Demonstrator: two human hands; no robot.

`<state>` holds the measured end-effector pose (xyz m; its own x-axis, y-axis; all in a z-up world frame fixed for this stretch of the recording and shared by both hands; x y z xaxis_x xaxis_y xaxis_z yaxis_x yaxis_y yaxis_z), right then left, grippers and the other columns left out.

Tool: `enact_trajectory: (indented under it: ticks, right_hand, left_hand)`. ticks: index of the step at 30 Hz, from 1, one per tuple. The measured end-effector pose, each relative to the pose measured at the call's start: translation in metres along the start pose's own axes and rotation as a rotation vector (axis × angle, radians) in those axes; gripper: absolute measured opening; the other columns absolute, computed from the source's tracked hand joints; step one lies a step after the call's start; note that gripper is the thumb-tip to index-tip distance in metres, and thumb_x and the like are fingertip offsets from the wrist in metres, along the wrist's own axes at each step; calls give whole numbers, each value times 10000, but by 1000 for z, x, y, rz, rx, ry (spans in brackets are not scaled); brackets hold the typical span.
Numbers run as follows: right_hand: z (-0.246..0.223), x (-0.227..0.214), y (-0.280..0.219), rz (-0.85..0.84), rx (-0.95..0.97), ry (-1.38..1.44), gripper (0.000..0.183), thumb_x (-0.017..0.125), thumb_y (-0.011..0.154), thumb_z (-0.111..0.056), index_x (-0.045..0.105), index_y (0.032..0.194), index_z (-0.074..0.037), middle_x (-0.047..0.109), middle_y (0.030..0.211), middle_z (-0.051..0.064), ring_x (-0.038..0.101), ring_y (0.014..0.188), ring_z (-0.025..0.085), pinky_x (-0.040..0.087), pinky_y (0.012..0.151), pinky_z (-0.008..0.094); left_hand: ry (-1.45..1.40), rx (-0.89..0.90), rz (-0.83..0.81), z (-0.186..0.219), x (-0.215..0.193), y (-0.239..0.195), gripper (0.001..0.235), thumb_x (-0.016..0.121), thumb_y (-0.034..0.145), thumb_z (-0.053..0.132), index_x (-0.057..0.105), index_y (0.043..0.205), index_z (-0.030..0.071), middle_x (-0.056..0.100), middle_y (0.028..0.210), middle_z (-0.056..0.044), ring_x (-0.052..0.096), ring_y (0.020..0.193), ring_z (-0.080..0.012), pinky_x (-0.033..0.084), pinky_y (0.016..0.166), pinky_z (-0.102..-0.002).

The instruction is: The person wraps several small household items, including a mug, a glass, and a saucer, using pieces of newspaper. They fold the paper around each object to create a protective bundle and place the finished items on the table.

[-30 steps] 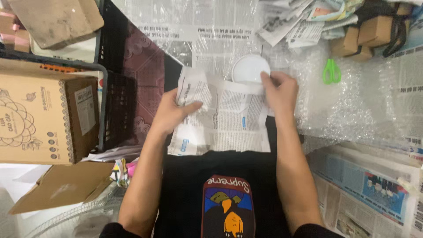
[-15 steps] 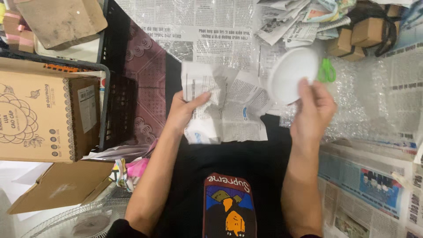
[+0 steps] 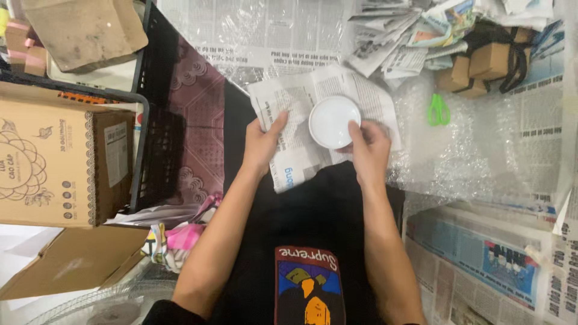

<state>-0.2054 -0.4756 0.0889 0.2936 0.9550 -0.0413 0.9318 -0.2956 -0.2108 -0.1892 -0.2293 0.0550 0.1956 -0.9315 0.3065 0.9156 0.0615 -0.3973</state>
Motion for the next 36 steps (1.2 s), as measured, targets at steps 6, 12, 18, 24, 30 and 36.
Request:
enact_trajectory:
  ticks: [6, 12, 18, 24, 30, 36]
  right_hand:
    - [22, 2, 4, -40, 39, 8, 227, 684, 996, -149, 693, 1033, 76, 702, 859, 119, 689, 628, 172, 592, 538, 293]
    - [29, 4, 7, -23, 48, -66, 237, 709, 963, -143, 707, 1012, 89, 724, 814, 139, 710, 603, 187, 588, 500, 303]
    - [32, 3, 6, -24, 21, -91, 249, 728, 952, -139, 703, 1007, 103, 729, 812, 148, 714, 614, 176, 598, 508, 293]
    - [28, 5, 5, -15, 30, -138, 263, 747, 939, -148, 722, 1037, 96, 733, 804, 135, 696, 602, 157, 572, 511, 274]
    - [28, 5, 7, -26, 56, -164, 259, 762, 917, -142, 749, 1075, 64, 748, 812, 122, 702, 632, 147, 580, 535, 267]
    - [30, 0, 5, -83, -125, -361, 203, 727, 900, -43, 781, 1081, 33, 791, 917, 100, 708, 816, 127, 550, 712, 261]
  left_hand:
    - [20, -37, -74, 2, -6, -18, 547, 747, 888, 108, 512, 1364, -24, 700, 1241, -154, 718, 1092, -210, 595, 919, -329]
    - [-293, -150, -156, -3, -14, -30, 486, 687, 967, 160, 494, 1354, -61, 668, 1218, -192, 679, 1084, -268, 587, 906, -407]
    - [-434, -118, -238, -14, -5, -18, 460, 627, 957, 174, 556, 1348, -57, 721, 1171, -234, 727, 1073, -277, 613, 893, -396]
    - [79, 192, -216, -20, 17, -17, 429, 735, 879, -75, 596, 1282, -23, 655, 1207, -89, 660, 1065, -152, 589, 882, -285]
    - [264, 257, 9, 1, 24, -12, 525, 818, 775, 28, 524, 1207, -20, 700, 1131, -137, 712, 844, -127, 593, 720, -250]
    - [490, 170, 52, 4, 32, -11, 418, 872, 794, 161, 651, 1082, -45, 794, 973, -153, 772, 843, -149, 607, 744, -306]
Point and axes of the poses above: each hand's wrist, its own y-axis towards the middle knuckle, its own x-axis out of the palm, z = x × y, the point moved 8 cm from there along y, towards the middle knuckle
